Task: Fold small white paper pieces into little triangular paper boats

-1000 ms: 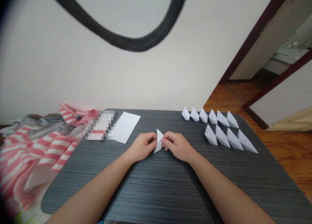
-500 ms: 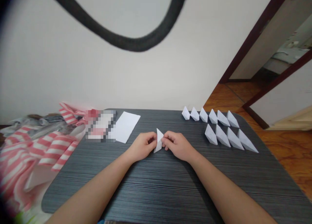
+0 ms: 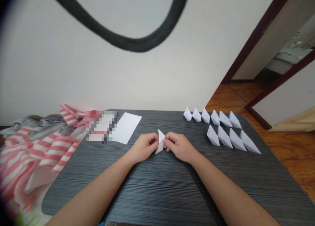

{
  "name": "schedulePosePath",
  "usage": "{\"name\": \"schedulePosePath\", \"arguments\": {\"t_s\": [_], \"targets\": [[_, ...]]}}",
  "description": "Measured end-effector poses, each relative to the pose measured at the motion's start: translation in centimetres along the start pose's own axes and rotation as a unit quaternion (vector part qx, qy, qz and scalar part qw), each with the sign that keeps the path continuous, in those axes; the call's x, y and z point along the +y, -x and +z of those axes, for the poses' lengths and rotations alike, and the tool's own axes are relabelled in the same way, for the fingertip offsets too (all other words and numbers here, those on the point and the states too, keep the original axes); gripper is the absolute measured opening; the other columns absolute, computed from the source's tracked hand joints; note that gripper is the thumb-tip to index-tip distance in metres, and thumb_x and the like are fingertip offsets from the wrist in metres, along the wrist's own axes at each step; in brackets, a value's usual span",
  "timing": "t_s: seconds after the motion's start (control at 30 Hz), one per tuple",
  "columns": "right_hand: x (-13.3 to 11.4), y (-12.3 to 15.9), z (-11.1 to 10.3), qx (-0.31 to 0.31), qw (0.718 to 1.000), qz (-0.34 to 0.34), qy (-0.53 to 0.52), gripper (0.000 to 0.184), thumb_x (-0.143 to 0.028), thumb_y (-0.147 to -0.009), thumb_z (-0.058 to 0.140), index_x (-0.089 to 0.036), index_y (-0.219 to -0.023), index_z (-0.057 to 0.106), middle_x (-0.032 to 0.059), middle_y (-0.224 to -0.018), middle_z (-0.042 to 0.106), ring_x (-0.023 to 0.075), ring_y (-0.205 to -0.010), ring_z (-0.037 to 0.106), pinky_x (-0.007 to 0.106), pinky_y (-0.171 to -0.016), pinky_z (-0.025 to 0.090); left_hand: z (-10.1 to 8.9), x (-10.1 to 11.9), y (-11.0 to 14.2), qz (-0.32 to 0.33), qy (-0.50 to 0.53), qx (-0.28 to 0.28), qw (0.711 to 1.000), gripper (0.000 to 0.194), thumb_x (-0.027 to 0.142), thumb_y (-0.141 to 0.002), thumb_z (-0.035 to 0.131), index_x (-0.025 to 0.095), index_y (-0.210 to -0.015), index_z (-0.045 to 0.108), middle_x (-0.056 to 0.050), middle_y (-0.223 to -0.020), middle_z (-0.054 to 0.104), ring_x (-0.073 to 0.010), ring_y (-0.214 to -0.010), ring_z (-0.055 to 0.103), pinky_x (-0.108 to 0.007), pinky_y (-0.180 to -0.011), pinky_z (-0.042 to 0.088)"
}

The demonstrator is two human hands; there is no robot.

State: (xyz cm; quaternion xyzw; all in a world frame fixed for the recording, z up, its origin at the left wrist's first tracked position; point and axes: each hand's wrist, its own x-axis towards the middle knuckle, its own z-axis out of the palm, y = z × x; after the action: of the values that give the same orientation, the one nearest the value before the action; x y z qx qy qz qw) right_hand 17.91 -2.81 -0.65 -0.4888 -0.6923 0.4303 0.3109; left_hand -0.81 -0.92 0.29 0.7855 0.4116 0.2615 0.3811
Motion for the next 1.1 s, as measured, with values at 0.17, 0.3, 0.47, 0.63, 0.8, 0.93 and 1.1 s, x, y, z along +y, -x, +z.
{"name": "schedulePosePath", "arguments": {"t_s": [0.17,0.3,0.47,0.63,0.8,0.93,1.1], "targets": [[0.13,-0.01,0.05,-0.003,1.000,-0.004,0.004,0.017,-0.029,-0.087,0.048,-0.017,-0.078,0.056,0.0008,-0.067,0.063,0.0124,-0.058,0.060,0.025,-0.058,0.046,0.00,-0.08,-0.01,0.005,-0.001,-0.004,1.000,0.015,0.017,-0.079,0.044,0.015,-0.065,0.049,0.004,-0.057,0.045,-0.0079,-0.054,0.038,-0.020,-0.051,0.025],[0.12,0.02,0.01,-0.001,1.000,-0.005,0.003,0.018,-0.030,-0.087,0.048,-0.018,-0.077,0.056,0.0007,-0.066,0.062,0.0123,-0.058,0.060,0.024,-0.058,0.046,0.03,0.02,-0.02,-0.001,-0.004,-0.001,1.000,0.016,0.018,-0.079,0.044,0.015,-0.063,0.048,0.004,-0.056,0.044,-0.0079,-0.054,0.038,-0.020,-0.050,0.025],[0.08,0.06,0.00,0.001,1.000,-0.007,0.005,0.017,-0.029,-0.087,0.048,-0.018,-0.077,0.056,0.0005,-0.067,0.062,0.0122,-0.058,0.060,0.024,-0.058,0.046,0.00,0.10,-0.01,-0.001,0.001,0.000,1.000,0.016,0.018,-0.079,0.044,0.015,-0.064,0.048,0.004,-0.058,0.046,-0.0079,-0.054,0.038,-0.020,-0.051,0.025],[0.04,0.02,0.00,-0.002,1.000,-0.007,0.001,0.017,-0.028,-0.087,0.048,-0.017,-0.077,0.056,0.0006,-0.067,0.062,0.0121,-0.058,0.060,0.024,-0.058,0.046,0.02,0.03,0.01,0.000,-0.002,0.000,1.000,0.016,0.018,-0.079,0.044,0.015,-0.064,0.048,0.004,-0.057,0.045,-0.0080,-0.054,0.038,-0.020,-0.050,0.025],[-0.05,0.07,-0.04,-0.002,1.000,-0.007,0.006,0.017,-0.027,-0.087,0.048,-0.017,-0.076,0.056,0.0006,-0.068,0.062,0.0120,-0.058,0.060,0.024,-0.058,0.046,0.08,-0.05,0.01,0.001,-0.003,0.002,1.000,0.015,0.017,-0.079,0.044,0.015,-0.064,0.049,0.004,-0.057,0.045,-0.0079,-0.054,0.038,-0.020,-0.051,0.025],[-0.12,0.09,-0.02,-0.004,1.000,-0.002,0.002,0.017,-0.028,-0.088,0.047,-0.017,-0.077,0.056,0.0008,-0.069,0.062,0.0122,-0.059,0.060,0.024,-0.058,0.046,0.07,-0.14,-0.01,0.006,-0.001,-0.001,1.000,0.015,0.017,-0.079,0.044,0.015,-0.065,0.048,0.004,-0.058,0.045,-0.0079,-0.054,0.039,-0.020,-0.051,0.026],[-0.10,0.07,0.00,-0.005,1.000,-0.005,0.004,0.017,-0.027,-0.088,0.047,-0.017,-0.077,0.056,0.0007,-0.069,0.062,0.0121,-0.059,0.060,0.024,-0.058,0.046,0.05,-0.28,-0.03,0.012,-0.004,-0.005,1.000,0.015,0.017,-0.080,0.044,0.015,-0.066,0.048,0.004,-0.057,0.045,-0.0076,-0.054,0.038,-0.020,-0.050,0.025]]}}
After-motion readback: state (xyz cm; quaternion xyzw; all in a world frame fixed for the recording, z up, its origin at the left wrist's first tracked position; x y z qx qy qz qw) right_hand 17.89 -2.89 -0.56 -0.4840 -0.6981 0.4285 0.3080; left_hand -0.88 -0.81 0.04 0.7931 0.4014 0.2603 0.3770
